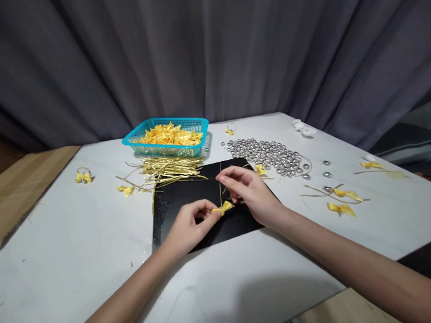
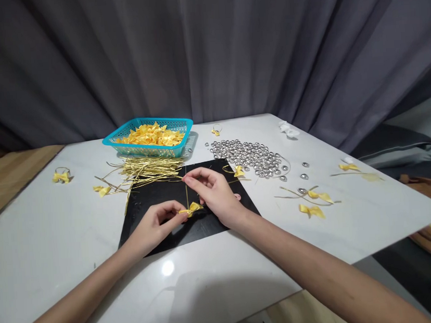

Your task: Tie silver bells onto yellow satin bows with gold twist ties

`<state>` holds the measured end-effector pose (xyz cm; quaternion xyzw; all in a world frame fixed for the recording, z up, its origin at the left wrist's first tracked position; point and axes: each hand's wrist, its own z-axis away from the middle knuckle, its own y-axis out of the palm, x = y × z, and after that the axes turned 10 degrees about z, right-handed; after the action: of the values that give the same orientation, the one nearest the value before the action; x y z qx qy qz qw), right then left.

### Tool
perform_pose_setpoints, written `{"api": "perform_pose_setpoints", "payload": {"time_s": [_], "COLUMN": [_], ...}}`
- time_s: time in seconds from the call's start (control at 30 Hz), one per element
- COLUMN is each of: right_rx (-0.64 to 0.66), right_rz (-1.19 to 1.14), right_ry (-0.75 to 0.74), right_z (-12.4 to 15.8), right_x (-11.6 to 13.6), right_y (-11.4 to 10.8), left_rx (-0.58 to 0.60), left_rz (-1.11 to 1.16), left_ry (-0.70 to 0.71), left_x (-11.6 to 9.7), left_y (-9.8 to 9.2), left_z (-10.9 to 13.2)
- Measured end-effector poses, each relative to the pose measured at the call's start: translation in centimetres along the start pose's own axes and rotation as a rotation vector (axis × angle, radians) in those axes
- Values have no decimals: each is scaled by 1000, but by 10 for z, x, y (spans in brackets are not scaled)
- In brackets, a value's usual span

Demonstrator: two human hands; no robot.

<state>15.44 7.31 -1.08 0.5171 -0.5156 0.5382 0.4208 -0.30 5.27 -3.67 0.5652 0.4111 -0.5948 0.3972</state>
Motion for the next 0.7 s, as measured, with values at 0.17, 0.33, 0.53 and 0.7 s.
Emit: {"api": "perform_pose_setpoints", "payload": {"time_s": [0.17,0.33,0.53,0.7], "right_rx": [89,180,198,142], "right_rz": [-115,-183,-229,-104], "right_ry": [50,101,132,13], "right_z": [1,6,6,2], "right_x": [1,7,5,3], "right_y": [0,3,3,-1], "left_rx": [46,-95,-76,5], "left_rz": [-53,56,27,-101], "left_ry": [9,-25,-45,-30], "left_x": [2,1,1,2], "left_y": [1,0,-2,0], "left_z": [2,-2,-2,0]}}
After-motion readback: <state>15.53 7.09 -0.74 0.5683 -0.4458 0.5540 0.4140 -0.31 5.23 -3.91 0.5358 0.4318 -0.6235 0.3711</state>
